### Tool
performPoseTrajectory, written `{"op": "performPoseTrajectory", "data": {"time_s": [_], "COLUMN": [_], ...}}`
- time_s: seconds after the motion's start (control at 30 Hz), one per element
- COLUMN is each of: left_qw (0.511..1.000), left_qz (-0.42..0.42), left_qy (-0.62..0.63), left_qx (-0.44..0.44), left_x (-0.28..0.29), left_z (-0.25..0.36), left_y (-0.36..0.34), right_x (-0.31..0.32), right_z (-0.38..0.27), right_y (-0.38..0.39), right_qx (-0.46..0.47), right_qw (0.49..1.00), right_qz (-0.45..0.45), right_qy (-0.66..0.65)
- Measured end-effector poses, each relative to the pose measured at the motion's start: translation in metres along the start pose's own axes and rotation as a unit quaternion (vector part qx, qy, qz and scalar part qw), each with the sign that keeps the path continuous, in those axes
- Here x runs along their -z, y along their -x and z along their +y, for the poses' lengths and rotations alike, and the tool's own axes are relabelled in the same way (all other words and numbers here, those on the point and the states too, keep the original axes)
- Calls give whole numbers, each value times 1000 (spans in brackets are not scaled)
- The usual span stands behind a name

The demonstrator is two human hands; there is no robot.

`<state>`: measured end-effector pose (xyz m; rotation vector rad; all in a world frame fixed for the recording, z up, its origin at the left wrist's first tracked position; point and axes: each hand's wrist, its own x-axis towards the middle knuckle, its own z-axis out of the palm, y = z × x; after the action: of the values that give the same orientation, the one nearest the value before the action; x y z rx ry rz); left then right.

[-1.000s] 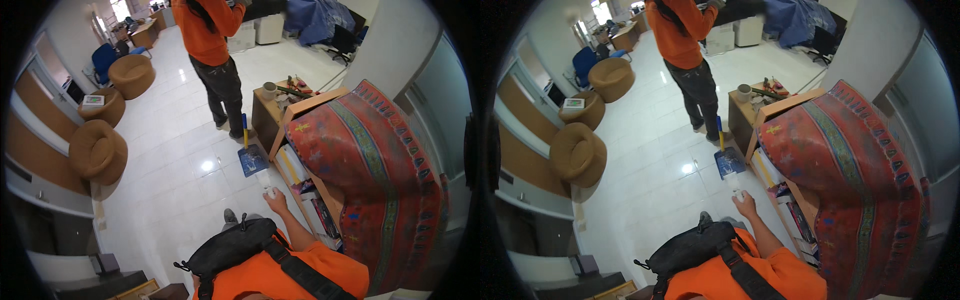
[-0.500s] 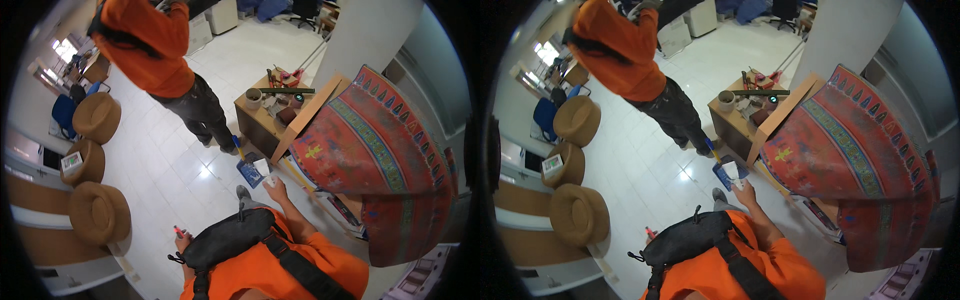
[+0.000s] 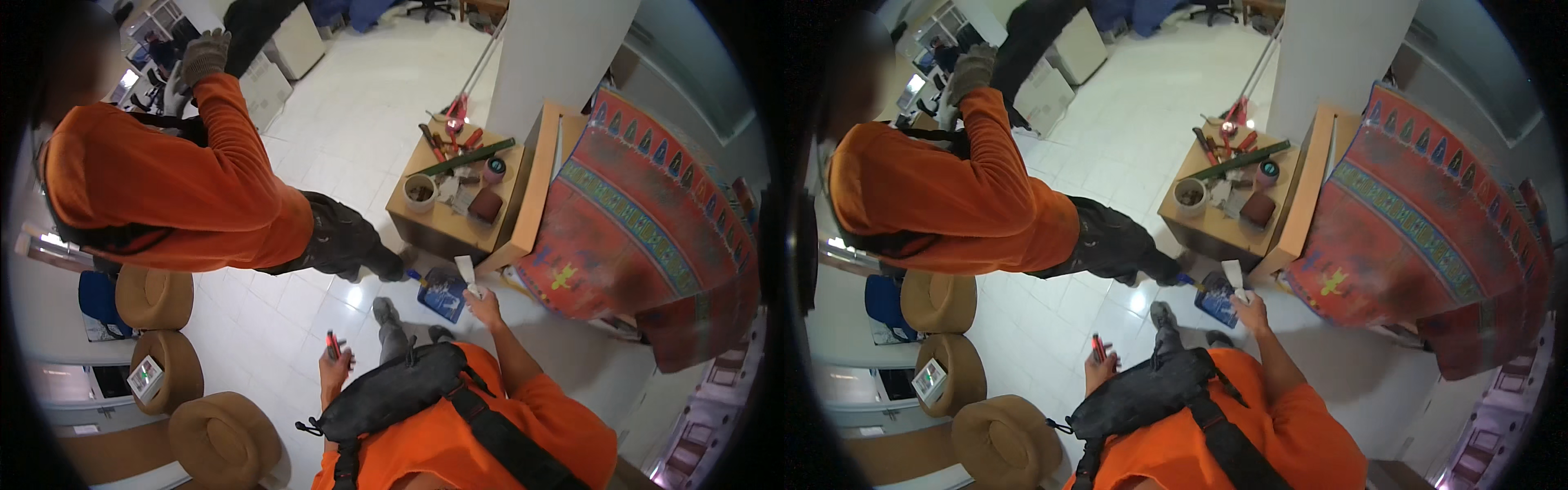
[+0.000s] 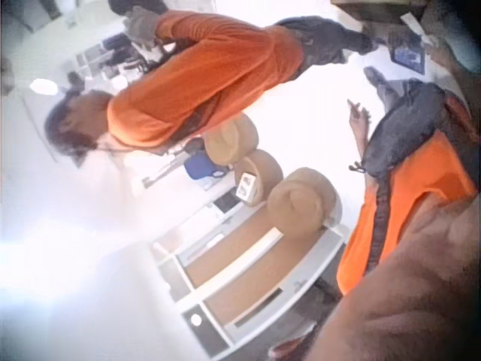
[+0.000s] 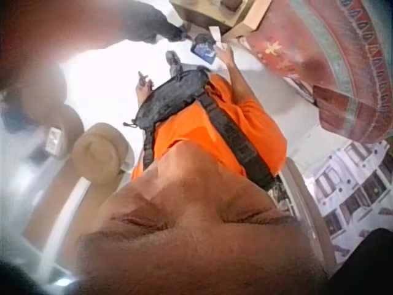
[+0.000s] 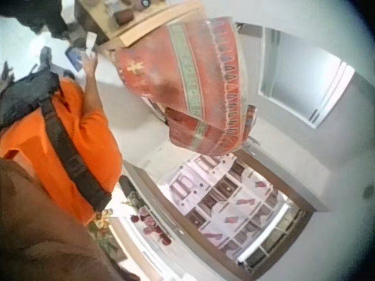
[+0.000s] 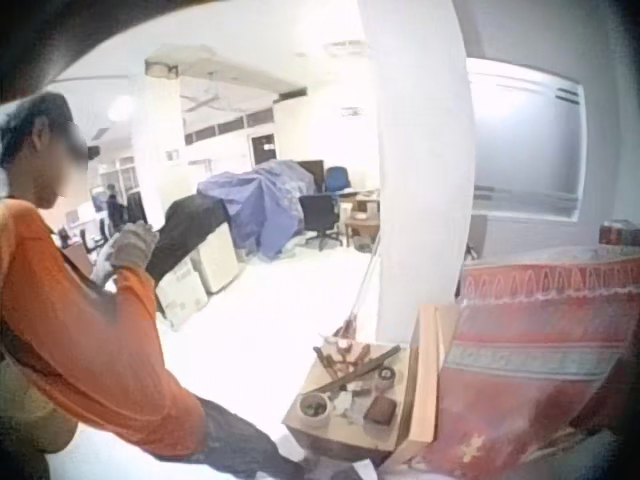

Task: The person retrieves a utility knife and a scraper from a storage area and walks into another room. They then adjust the blade of the utility knife before picking up a hammer and a container from a table.

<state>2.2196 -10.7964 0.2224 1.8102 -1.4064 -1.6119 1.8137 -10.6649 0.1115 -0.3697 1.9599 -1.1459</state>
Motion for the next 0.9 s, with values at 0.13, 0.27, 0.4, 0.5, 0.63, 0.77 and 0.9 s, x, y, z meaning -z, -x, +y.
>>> {"op": "performPoseTrajectory", "data": {"time_s": [0.13, 0.27, 0.4, 0.5, 0.63, 0.77, 0.9], "left_qw": [996, 968, 942, 940, 934, 930, 935], "left_qz": [-72, -205, -272, -291, -318, -324, -303], "left_qy": [-46, -72, -158, -96, -92, -143, -170], "left_qx": [-39, -122, -118, -148, -132, -95, -72], "left_x": [19, 19, 26, 32, 37, 37, 40], "left_z": [100, 170, 186, 186, 170, 148, 152], "left_y": [-57, -109, -171, -191, -220, -236, -237], "right_x": [-48, -87, -138, -154, -160, -149, -141], "right_z": [57, 124, 78, 24, -34, -42, -59], "right_y": [-16, -18, -9, -17, -39, -82, -126], "right_qx": [-21, -113, -79, -116, -86, -111, -76], "right_qw": [982, 954, 976, 979, 977, 969, 953], "right_qz": [83, 119, 115, 125, 179, 212, 265], "right_qy": [171, 251, 164, 111, 82, 64, 130]}}
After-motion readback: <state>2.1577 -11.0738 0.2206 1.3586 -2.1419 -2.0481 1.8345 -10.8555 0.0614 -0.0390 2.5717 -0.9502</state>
